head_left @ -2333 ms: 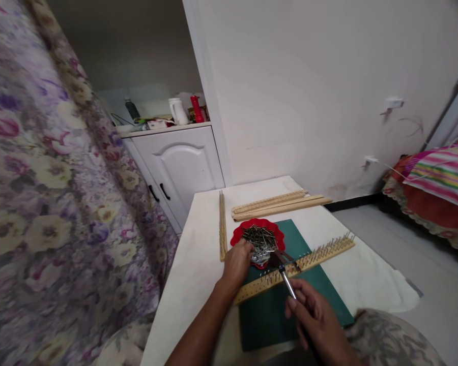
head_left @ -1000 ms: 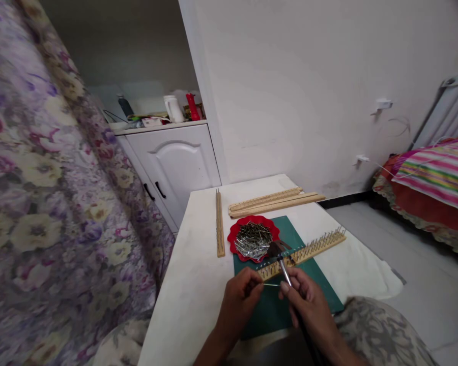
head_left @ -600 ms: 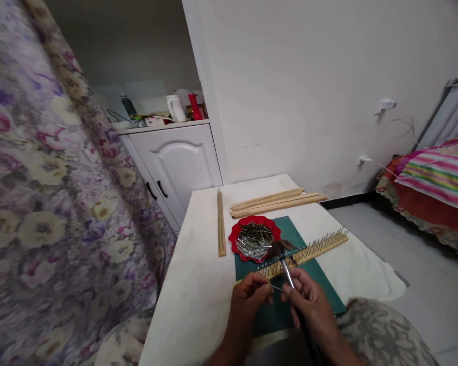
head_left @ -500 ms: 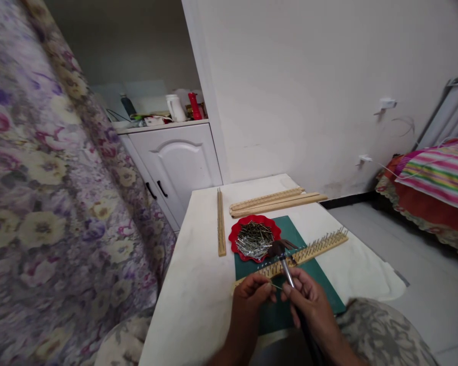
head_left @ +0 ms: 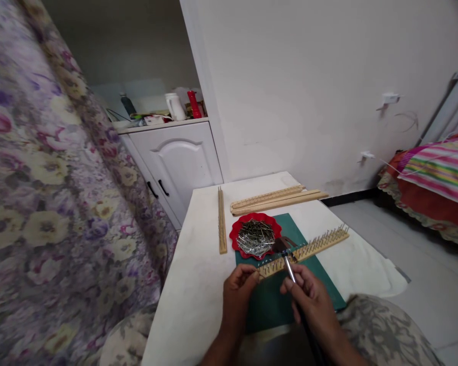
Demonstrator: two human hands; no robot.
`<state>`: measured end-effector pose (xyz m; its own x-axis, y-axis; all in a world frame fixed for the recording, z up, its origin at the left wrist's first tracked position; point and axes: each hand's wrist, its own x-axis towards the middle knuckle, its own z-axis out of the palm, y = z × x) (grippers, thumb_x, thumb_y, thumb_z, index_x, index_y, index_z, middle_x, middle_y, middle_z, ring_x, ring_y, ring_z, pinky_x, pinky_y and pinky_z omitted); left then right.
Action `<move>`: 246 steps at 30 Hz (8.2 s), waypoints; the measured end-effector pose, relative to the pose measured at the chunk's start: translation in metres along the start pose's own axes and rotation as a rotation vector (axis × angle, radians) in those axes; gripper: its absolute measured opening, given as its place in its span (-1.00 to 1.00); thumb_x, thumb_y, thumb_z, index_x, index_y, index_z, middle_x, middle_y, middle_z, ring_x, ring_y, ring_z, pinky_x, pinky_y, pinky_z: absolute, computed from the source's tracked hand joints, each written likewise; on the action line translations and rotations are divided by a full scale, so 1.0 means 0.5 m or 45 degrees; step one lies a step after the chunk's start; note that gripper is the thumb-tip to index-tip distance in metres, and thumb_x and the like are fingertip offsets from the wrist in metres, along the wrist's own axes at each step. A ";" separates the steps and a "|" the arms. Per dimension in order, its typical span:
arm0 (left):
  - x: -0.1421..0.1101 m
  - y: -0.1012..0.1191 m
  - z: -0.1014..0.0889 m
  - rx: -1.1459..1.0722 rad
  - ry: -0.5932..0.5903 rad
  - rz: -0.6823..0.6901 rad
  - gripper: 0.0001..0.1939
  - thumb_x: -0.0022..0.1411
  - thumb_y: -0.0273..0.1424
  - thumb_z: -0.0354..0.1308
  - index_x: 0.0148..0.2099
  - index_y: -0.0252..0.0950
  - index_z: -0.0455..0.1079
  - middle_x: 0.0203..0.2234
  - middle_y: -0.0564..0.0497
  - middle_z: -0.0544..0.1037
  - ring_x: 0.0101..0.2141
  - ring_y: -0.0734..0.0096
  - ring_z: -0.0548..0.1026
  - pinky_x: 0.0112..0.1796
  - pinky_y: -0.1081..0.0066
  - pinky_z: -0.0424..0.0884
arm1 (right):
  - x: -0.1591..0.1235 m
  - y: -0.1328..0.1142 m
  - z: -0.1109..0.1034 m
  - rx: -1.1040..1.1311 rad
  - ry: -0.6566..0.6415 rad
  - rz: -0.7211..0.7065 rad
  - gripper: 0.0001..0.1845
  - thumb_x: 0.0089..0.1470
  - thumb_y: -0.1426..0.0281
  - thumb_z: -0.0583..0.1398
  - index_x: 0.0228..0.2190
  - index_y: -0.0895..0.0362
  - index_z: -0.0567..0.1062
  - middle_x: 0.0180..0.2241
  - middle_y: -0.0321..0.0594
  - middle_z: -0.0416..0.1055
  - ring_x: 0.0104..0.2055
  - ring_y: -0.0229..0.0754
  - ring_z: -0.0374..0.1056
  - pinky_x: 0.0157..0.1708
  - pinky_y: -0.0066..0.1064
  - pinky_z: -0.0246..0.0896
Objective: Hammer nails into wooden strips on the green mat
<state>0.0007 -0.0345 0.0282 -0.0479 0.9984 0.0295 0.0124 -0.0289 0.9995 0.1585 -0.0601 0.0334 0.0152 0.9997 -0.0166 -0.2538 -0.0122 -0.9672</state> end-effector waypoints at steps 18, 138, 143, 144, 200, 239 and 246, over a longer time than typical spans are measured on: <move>0.026 -0.039 -0.005 0.628 0.000 0.322 -0.83 0.17 -0.35 0.05 -0.41 -0.27 0.41 -0.50 0.09 0.44 -0.45 0.45 0.39 -0.40 0.49 0.25 | 0.000 -0.003 -0.005 -0.045 -0.009 0.000 -0.71 0.04 0.19 0.19 -0.26 0.09 0.31 -0.56 -0.44 0.37 -0.83 -0.48 0.04 -0.86 -0.64 -0.11; -0.027 -0.034 -0.014 0.263 -0.271 0.263 -0.89 0.10 -0.38 0.16 -0.45 -0.27 0.40 -0.57 0.07 0.40 -0.51 0.46 0.36 -0.45 0.49 0.27 | 0.002 0.023 0.031 0.034 0.052 -0.027 -0.63 -0.06 0.22 0.29 -0.23 0.08 0.35 -0.57 -0.49 0.29 -0.79 -0.48 0.00 -0.87 -0.66 -0.04; -0.055 -0.079 -0.002 -0.234 -0.148 -0.074 -0.91 0.01 -0.37 0.19 -0.45 -0.30 0.40 -0.64 0.10 0.42 -0.56 0.49 0.37 -0.48 0.49 0.29 | -0.021 0.034 0.054 0.076 0.023 -0.017 -0.61 -0.06 0.24 0.30 -0.21 0.07 0.32 -0.55 -0.46 0.31 -0.72 -0.41 0.13 -0.85 -0.66 0.03; -0.060 -0.082 -0.001 -0.302 -0.134 -0.111 -0.90 -0.01 -0.37 0.19 -0.45 -0.31 0.40 -0.64 0.10 0.42 -0.56 0.49 0.38 -0.48 0.49 0.30 | -0.026 0.038 0.059 0.076 0.026 -0.018 -0.62 -0.05 0.24 0.29 -0.21 0.07 0.32 -0.55 -0.46 0.31 -0.71 -0.40 0.14 -0.85 -0.66 0.02; 0.053 -0.061 -0.037 0.702 -0.087 0.342 -0.86 0.17 -0.46 0.02 -0.40 -0.27 0.38 -0.45 0.10 0.43 -0.41 0.51 0.38 -0.37 0.52 0.22 | -0.055 0.026 0.062 -0.414 -0.205 -0.021 -0.68 0.18 0.18 0.04 -0.10 0.10 0.30 -0.53 -0.39 0.32 -0.71 -0.42 0.06 -0.76 -0.58 -0.06; 0.098 -0.010 -0.082 0.863 -0.109 0.500 -0.83 0.21 -0.43 0.01 -0.23 -0.23 0.42 -0.33 0.00 0.50 -0.30 0.37 0.44 -0.27 0.41 0.35 | -0.046 0.030 -0.009 0.022 0.080 0.026 -0.62 0.06 0.12 0.18 -0.18 0.10 0.32 -0.53 -0.35 0.42 -0.82 -0.46 0.10 -0.80 -0.59 -0.15; 0.203 0.011 -0.030 1.148 -0.433 0.559 -0.84 0.16 -0.46 0.05 -0.31 -0.24 0.46 -0.34 0.01 0.51 -0.26 0.36 0.42 -0.23 0.42 0.29 | -0.042 0.030 -0.011 0.028 0.107 0.017 -0.62 0.05 0.10 0.18 -0.19 0.08 0.32 -0.54 -0.36 0.41 -0.83 -0.46 0.09 -0.83 -0.61 -0.15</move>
<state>-0.0188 0.0659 0.0369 0.4214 0.8740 0.2420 0.7042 -0.4835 0.5199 0.1596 -0.0816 0.0177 0.0929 0.9943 -0.0517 -0.2754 -0.0242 -0.9610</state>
